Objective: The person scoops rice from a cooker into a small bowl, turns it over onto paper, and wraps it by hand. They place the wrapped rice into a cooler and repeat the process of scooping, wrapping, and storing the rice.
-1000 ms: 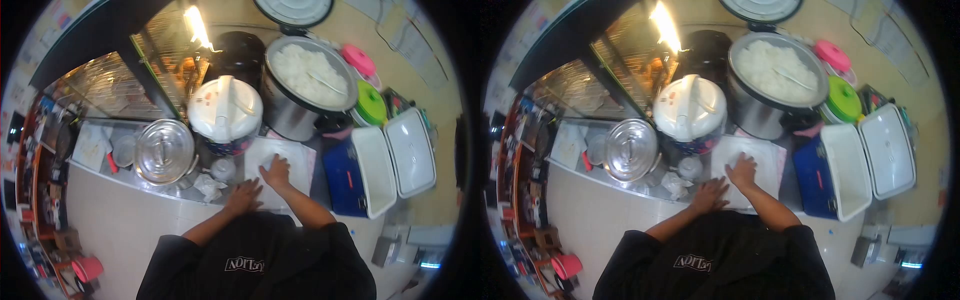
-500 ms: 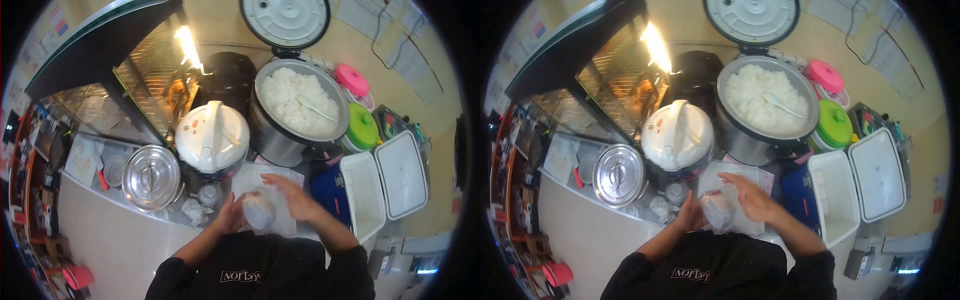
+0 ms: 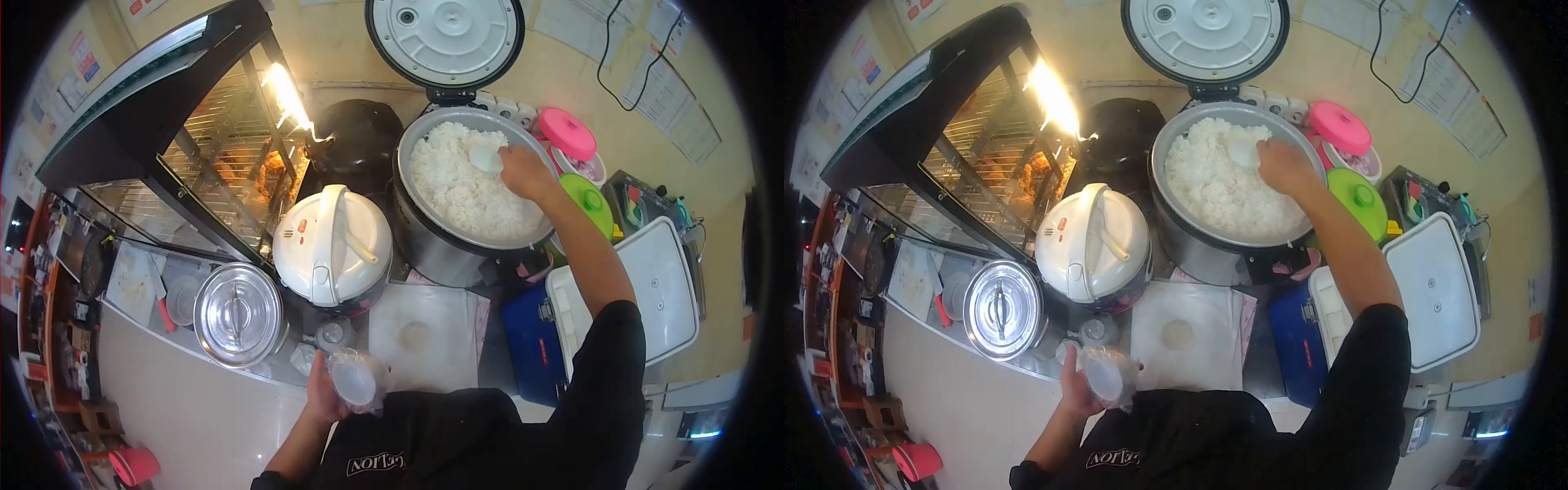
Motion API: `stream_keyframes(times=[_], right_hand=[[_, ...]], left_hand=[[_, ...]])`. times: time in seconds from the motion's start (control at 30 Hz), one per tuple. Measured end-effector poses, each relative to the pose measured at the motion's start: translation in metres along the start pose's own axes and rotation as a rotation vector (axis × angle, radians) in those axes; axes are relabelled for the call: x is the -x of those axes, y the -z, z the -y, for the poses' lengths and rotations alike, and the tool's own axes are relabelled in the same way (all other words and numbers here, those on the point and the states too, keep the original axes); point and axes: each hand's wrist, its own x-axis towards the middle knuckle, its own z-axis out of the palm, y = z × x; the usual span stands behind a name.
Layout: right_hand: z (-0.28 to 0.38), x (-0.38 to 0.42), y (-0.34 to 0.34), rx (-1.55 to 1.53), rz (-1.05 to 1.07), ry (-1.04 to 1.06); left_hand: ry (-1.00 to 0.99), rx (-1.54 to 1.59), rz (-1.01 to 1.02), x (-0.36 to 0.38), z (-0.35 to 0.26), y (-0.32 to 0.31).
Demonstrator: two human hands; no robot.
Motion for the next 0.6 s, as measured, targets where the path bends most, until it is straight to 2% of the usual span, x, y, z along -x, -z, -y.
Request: stream_keyframes(times=[0.03, 0.07, 0.13, 0.27, 0.37, 0.47, 0.57, 0.6], right_hand=[[-0.005, -0.009, -0.004, -0.025, -0.111, -0.019], [-0.008, -0.021, -0.010, -0.057, -0.114, -0.045], [0.014, -0.043, 0.004, -0.128, -0.113, -0.104], [0.050, -0.073, 0.029, -0.054, 0.197, 0.022], [0.058, -0.076, 0.046, -0.012, 0.314, 0.120], [0.062, -0.069, 0.052, 0.056, 0.386, 0.219], [0.066, -0.059, 0.054, 0.083, 0.445, 0.257], [0.069, -0.053, 0.059, 0.097, 0.477, 0.247]], left_hand=[[0.021, 0.061, 0.055, 0.004, -0.005, -0.001], [0.044, 0.122, 0.110, 0.005, -0.008, -0.003], [0.000, 0.032, 0.066, 0.003, -0.008, -0.010], [-0.065, 0.083, -0.090, -0.008, -0.006, -0.004], [-0.105, 0.005, -0.066, -0.006, -0.008, -0.013], [-0.078, 0.218, 0.154, -0.010, -0.010, -0.023], [-0.077, 0.250, 0.299, -0.022, -0.020, -0.028], [-0.128, 0.170, 0.230, -0.025, -0.024, -0.035]])
